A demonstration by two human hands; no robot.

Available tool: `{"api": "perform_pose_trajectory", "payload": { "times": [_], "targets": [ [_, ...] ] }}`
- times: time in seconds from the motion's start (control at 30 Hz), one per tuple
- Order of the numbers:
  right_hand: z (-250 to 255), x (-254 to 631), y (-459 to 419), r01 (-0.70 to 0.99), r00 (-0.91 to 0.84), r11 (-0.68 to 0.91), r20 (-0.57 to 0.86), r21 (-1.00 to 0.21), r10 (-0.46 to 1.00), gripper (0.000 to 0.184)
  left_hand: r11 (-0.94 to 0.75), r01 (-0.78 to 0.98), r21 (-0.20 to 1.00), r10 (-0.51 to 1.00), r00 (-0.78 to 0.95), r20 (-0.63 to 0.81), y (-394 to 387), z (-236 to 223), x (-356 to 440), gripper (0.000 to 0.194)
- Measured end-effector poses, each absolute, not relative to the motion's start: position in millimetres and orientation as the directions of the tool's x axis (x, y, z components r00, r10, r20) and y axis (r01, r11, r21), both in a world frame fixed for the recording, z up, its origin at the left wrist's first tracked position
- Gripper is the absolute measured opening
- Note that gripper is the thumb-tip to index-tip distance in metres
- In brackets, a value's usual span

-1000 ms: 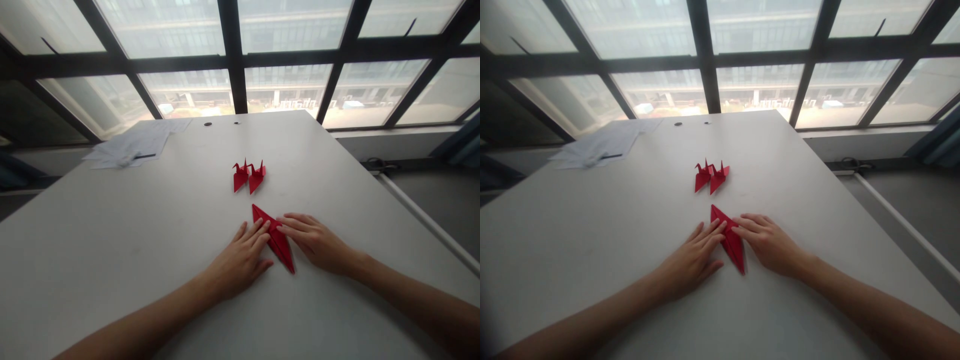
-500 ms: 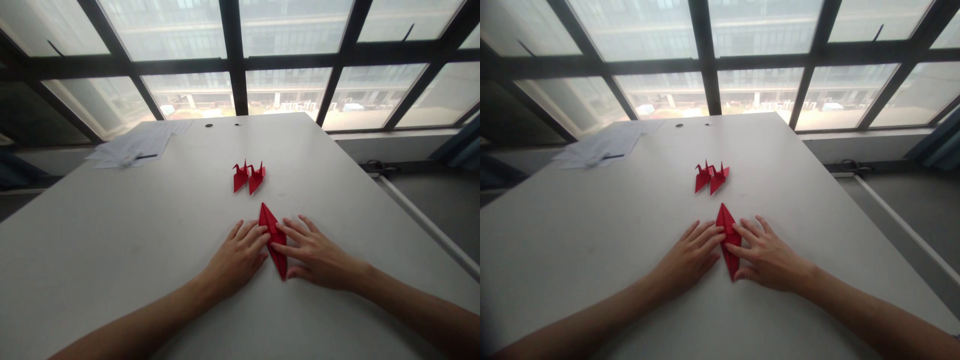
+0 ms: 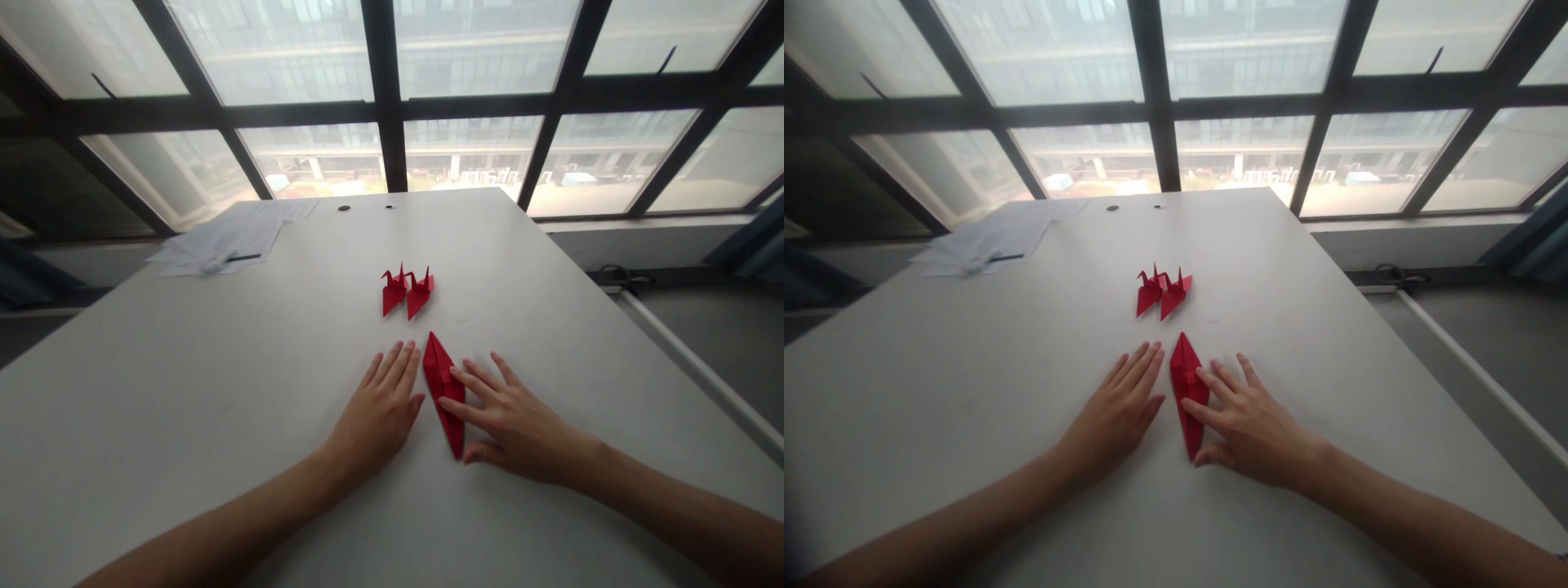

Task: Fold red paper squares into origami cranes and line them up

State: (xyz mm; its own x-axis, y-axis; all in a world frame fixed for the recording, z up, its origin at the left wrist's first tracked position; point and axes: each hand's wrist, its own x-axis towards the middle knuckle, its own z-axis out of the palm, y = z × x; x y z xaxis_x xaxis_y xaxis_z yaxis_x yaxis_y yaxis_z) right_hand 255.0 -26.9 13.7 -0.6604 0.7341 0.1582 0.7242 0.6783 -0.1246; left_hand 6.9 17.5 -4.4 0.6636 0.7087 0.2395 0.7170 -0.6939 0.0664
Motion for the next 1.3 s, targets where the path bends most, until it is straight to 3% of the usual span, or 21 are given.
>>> {"api": "perform_pose_trajectory", "payload": {
  "times": [0.1, 0.3, 0.47, 0.67, 0.83, 1.0, 1.17, 1.3],
  "targets": [
    [15.5, 250.7, -31.6, 0.722, -0.653, 0.678, 0.188, -0.139, 0.734, 0.056, -0.803, 0.589, 0.087, 0.595, 0.786, 0.17, 4.2, -0.7, 11.0, 0.055],
    [7.0, 256.2, -26.9, 0.794, -0.482, 0.556, 0.303, -0.245, 0.822, 0.04, -0.829, 0.529, 0.18, 0.553, 0.824, 0.122, 12.0, -2.0, 11.2, 0.054],
    [-0.7, 270.9, -7.6, 0.665, -0.645, 0.707, 0.293, -0.24, 0.706, 0.037, -0.818, 0.509, 0.266, 0.557, 0.818, 0.146, 17.1, 6.6, 11.8, 0.048],
    [-2.0, 270.0, -6.7, 0.683, -0.619, 0.707, 0.371, -0.181, 0.693, 0.024, -0.81, 0.509, 0.292, 0.57, 0.801, 0.185, 14.9, 5.3, 12.3, 0.051],
    [1.6, 273.3, -4.0, 0.642, -0.671, 0.746, 0.34, -0.178, 0.659, 0.027, -0.823, 0.494, 0.28, 0.549, 0.818, 0.17, 17.1, 0.6, 10.9, 0.045],
    [2.2, 272.3, -2.1, 0.66, -0.643, 0.73, 0.369, -0.178, 0.671, 0.016, -0.818, 0.498, 0.289, 0.549, 0.826, 0.128, 13.2, 9.6, 11.4, 0.044],
    [3.6, 268.2, -1.7, 0.627, -0.673, 0.766, 0.395, -0.145, 0.626, 0.01, -0.808, 0.498, 0.315, 0.555, 0.822, 0.125, 11.4, 12.3, 12.7, 0.06],
    [3.0, 265.1, -0.8, 0.596, -0.687, 0.791, 0.421, -0.139, 0.592, 0.012, -0.796, 0.493, 0.351, 0.569, 0.807, 0.158, 9.4, 12.4, 13.9, 0.058]
  ]
}}
